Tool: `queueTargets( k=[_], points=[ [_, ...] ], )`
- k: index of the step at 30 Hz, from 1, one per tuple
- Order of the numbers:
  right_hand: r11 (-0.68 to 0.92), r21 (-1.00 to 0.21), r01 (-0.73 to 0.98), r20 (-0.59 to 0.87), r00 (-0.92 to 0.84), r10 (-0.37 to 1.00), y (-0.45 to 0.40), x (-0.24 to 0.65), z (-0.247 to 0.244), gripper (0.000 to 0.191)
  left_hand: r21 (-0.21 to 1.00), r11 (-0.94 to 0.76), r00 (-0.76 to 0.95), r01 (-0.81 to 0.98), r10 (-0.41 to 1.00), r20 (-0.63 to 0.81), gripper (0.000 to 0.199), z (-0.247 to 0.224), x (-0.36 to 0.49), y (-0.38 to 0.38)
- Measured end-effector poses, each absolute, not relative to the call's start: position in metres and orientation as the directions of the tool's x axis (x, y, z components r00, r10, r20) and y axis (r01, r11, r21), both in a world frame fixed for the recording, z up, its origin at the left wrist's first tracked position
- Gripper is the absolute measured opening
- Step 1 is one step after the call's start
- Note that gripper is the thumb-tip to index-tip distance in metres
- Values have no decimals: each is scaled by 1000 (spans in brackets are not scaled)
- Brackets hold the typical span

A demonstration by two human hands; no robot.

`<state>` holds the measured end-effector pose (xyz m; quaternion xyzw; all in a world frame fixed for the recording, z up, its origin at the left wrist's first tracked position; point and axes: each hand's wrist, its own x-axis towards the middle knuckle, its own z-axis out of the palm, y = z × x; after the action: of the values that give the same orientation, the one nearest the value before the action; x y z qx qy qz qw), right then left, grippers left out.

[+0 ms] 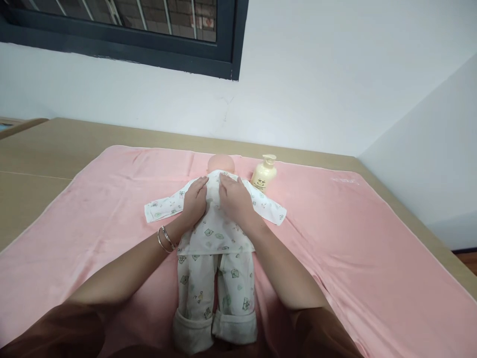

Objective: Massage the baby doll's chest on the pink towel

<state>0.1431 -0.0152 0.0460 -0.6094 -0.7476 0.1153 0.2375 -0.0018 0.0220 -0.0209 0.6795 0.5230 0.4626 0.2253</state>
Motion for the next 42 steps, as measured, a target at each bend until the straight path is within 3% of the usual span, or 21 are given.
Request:
queueTargets(
  k=[6, 9, 12, 15, 18, 24, 27, 31, 35, 38, 42],
  points=[
    [201, -718, 667, 325, 65, 944, -24, 168, 77, 54, 915, -266, -59, 304, 953, 297, 45, 12, 8, 6],
    [266, -787, 557, 398, 130, 908, -24, 183, 87, 58, 952, -280, 15, 121, 960, 281, 47, 32, 24, 0],
    [297, -802, 519, 456, 209, 865, -21, 201, 97, 62, 983, -153, 160, -96, 973, 167, 52, 49, 47, 4],
    [285, -772, 567, 501, 268, 823, -16, 219, 103, 67, 976, 107, 365, -187, 930, -33, 63, 65, 71, 20],
    [211, -706, 676, 518, 289, 805, -9, 235, 103, 75, 938, 262, 491, -225, 862, -123, 74, 79, 94, 42],
    [242, -544, 804, 581, 152, 799, 18, 244, 84, 84, 794, 401, 453, -458, 873, -180, 75, 99, 131, 72],
    [248, -484, 839, 527, 54, 848, 29, 241, 73, 81, 682, 483, 509, -550, 841, -185, 72, 103, 139, 74],
    [176, -385, 906, 451, 18, 892, 34, 236, 63, 80, 507, 582, 554, -636, 801, -226, 63, 106, 139, 69],
    [135, -303, 943, 471, 25, 882, 35, 232, 59, 81, 359, 620, 564, -697, 784, -259, 58, 103, 135, 66],
    [128, -337, 933, 501, 62, 863, 36, 230, 59, 82, 360, 620, 552, -698, 785, -282, 58, 99, 128, 63],
    [105, -401, 910, 499, 120, 858, 37, 226, 60, 84, 460, 593, 520, -661, 804, -289, 58, 96, 110, 44]
  ],
)
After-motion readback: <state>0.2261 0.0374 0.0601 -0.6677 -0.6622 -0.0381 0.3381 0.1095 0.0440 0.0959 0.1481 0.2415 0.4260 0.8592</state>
